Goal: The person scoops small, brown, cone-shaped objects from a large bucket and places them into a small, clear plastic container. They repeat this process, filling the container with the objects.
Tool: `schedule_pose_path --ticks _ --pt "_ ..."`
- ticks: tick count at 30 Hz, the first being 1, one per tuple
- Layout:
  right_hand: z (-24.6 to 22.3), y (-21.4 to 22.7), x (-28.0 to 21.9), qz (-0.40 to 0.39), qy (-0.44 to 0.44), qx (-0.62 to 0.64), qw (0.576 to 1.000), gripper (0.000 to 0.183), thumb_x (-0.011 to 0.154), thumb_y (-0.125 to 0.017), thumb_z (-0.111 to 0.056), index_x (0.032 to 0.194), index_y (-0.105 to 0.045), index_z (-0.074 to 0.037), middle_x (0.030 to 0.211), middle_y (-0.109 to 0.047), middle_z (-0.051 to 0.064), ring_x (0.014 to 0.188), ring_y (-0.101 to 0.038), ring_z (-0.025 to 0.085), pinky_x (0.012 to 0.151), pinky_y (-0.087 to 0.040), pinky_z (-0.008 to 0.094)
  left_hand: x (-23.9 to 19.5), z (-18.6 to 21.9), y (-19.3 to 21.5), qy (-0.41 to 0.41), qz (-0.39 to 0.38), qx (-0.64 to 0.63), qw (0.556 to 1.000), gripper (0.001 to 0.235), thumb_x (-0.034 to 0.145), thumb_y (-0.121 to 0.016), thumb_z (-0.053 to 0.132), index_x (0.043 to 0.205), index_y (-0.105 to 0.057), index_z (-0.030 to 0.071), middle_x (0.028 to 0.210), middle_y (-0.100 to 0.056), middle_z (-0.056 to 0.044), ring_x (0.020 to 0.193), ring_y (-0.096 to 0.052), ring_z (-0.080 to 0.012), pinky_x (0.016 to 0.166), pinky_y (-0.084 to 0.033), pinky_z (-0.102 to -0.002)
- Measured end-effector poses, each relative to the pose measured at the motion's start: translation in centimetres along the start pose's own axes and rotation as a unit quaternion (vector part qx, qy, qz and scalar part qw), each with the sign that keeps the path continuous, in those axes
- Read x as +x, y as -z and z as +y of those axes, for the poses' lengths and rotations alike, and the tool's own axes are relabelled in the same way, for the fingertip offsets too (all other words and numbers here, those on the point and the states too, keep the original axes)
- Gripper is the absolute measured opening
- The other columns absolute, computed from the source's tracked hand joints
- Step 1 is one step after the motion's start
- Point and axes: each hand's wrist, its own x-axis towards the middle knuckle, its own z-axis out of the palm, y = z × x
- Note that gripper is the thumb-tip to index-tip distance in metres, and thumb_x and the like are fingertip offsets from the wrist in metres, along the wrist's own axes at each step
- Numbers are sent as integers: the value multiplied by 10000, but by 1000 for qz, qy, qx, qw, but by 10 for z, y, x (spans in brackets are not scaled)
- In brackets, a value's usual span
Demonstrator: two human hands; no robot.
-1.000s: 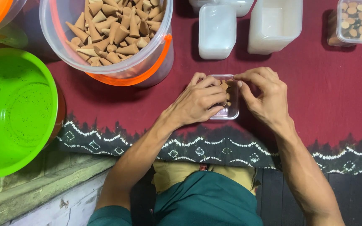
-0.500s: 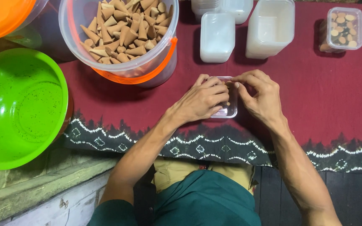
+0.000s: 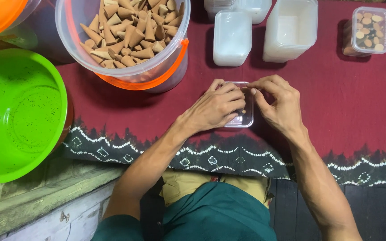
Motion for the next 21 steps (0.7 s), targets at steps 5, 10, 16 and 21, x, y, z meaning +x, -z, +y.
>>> schedule_pose_path --ticks 5,10,16,21 --pt "4 0 -1 -5 2 -3 1000 83 996 -753 -108 1068 -795 -106 979 -711 94 890 -695 310 820 -547 426 -1 0 0 7 1 -10 1000 234 794 -808 126 985 -672 122 1035 -674 -49 1075 -582 -254 979 -404 -450" --pt "3 0 -1 -4 -3 2 1000 86 994 -749 -103 1065 -798 -111 980 -715 86 886 -695 295 815 -549 415 -1 -2 0 11 0 -16 1000 242 789 -808 126 983 -665 112 1027 -658 -64 1068 -584 -266 984 -414 -453" --pt "2 1 0 3 4 4 1000 89 1001 -750 -111 1073 -801 -115 977 -715 86 889 -695 294 816 -547 410 -2 -3 0 9 1 -21 1000 239 795 -802 130 991 -666 115 1021 -645 -59 1063 -583 -262 981 -416 -455" --pt "0 1 1 1 5 4 1000 93 1001 -747 -95 1075 -800 -112 976 -717 89 897 -699 295 817 -550 413 0 0 4 12 5 -22 1000 226 793 -807 125 970 -667 117 969 -627 -52 1048 -588 -257 979 -421 -447"
